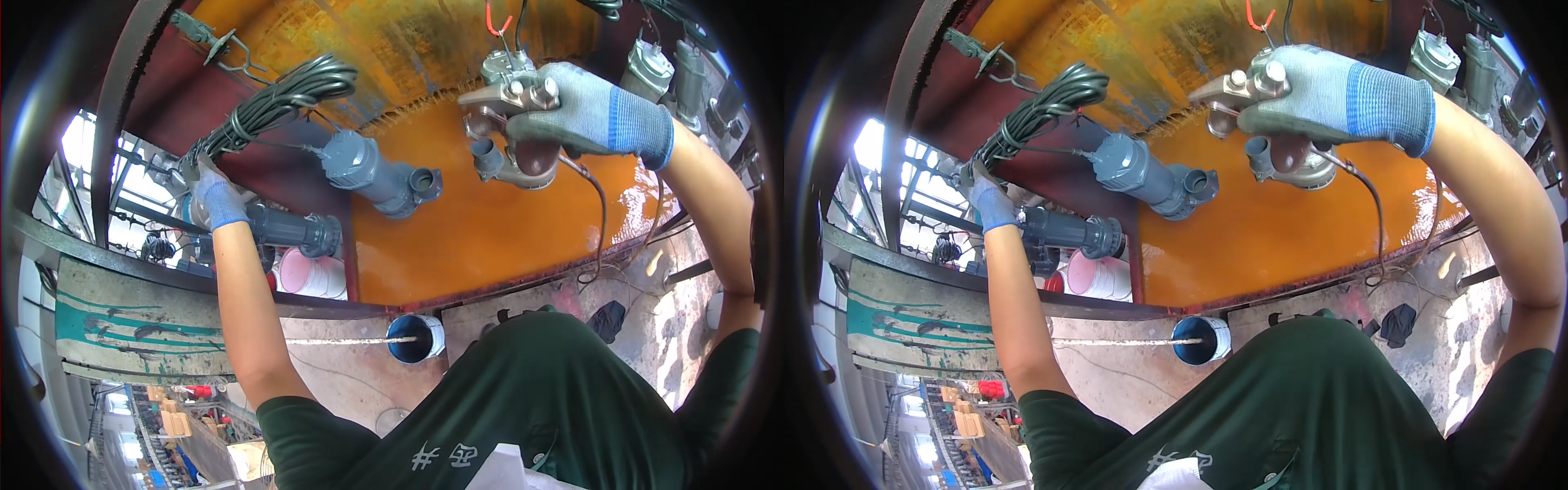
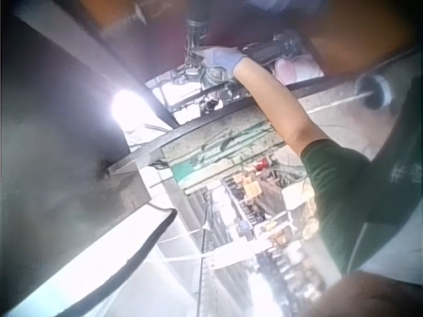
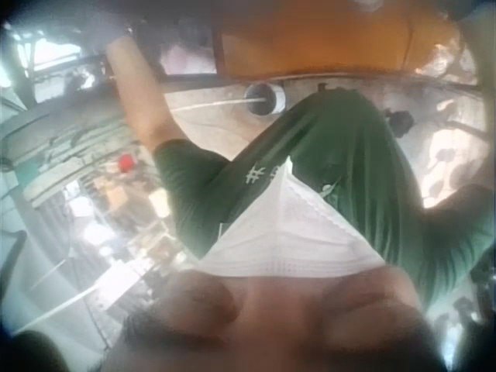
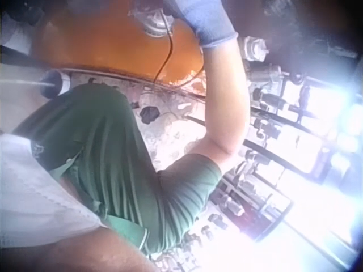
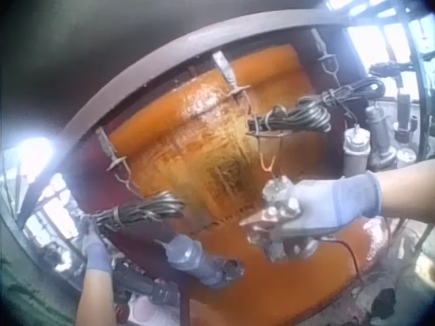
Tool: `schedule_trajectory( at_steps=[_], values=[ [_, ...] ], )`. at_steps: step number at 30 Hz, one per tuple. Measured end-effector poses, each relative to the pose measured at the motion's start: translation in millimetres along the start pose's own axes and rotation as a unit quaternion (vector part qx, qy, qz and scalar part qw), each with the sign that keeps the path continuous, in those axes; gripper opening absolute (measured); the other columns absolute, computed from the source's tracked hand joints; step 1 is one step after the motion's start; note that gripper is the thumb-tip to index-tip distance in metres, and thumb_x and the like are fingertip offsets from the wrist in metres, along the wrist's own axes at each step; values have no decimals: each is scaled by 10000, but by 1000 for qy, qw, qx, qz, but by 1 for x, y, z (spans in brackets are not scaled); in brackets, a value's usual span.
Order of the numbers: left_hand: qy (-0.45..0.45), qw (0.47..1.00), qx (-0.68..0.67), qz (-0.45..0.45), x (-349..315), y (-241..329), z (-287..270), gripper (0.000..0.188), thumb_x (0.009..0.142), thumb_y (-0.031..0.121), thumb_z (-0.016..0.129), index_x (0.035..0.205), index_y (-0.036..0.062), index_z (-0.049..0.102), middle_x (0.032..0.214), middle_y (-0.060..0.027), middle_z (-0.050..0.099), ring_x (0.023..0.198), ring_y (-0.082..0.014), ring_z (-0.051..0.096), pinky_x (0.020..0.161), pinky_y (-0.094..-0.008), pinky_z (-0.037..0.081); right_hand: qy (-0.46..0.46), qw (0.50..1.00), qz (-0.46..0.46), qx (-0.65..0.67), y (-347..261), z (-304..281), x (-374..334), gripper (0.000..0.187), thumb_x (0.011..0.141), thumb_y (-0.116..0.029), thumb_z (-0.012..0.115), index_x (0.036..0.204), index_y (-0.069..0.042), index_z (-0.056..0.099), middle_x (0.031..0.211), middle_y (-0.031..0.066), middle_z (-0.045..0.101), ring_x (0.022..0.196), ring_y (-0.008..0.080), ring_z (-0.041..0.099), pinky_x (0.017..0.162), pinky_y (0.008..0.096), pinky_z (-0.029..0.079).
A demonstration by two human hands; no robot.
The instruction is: The person uses a spray gun to paint grey pump housings that are hanging from hooks, while using their left hand to rotate the items and cables to ensure full coverage.
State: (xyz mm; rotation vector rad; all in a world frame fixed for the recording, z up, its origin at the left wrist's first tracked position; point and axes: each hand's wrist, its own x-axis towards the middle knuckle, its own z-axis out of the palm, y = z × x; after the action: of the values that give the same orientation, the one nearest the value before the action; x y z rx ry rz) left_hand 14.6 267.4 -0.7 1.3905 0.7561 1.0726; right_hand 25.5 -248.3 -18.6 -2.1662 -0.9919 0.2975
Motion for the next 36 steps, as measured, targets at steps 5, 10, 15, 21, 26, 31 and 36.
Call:
schedule_trajectory(
  at_steps=[5,10,15,21,26,31,36],
  values=[
    [-38,985,-81,150,-35,2,15,471,1040,324,661,1432,77,573,1284,-82,653,1078,-221,625,909,-436,509,132,980,-60,134,23,10,15,331,1024,-320,685,1043,7,731,806,113,767,714,160,775,661,292,628],
    [-243,903,-24,353,-70,1,7,402,1108,170,546,1461,-23,531,1470,-145,525,1289,-228,564,1131,-350,445,58,987,-147,18,17,7,23,318,1033,-299,673,1094,10,722,802,120,765,704,170,770,639,295,630],
    [-272,833,136,462,-103,9,6,401,1130,267,481,1349,-27,645,1394,-172,617,1288,-259,583,1135,-383,435,103,993,-61,18,-7,-9,29,327,1000,-326,734,1169,-46,718,816,10,695,641,49,628,527,228,507],
    [-314,884,63,341,-98,6,3,386,1125,266,491,1290,-23,686,1274,-155,698,1192,-257,641,1077,-374,470,65,970,-211,-99,-9,-17,52,324,981,-314,749,1134,-30,720,832,49,733,658,99,670,598,278,576],
    [-291,858,129,403,-91,7,-3,346,1126,246,502,1274,-1,693,1233,-122,711,1140,-205,645,1047,-328,474,-18,991,-123,-42,-57,-34,54,446,1070,-335,593,1438,-84,620,970,64,786,778,158,731,740,306,600],
    [-283,877,91,379,-75,2,-14,267,1105,177,541,1229,7,705,1204,-105,712,1095,-180,644,1009,-319,484,-39,987,-113,109,-41,18,87,340,1036,-312,673,1101,19,714,804,117,770,710,170,764,672,304,639],
    [-256,933,13,253,-61,-3,-13,206,1057,158,628,1162,11,725,1134,-65,704,1030,-140,642,933,-280,510,-114,988,-95,-47,-22,19,55,342,976,-316,727,1135,-14,743,860,127,771,766,199,760,722,333,617]
  ],
)
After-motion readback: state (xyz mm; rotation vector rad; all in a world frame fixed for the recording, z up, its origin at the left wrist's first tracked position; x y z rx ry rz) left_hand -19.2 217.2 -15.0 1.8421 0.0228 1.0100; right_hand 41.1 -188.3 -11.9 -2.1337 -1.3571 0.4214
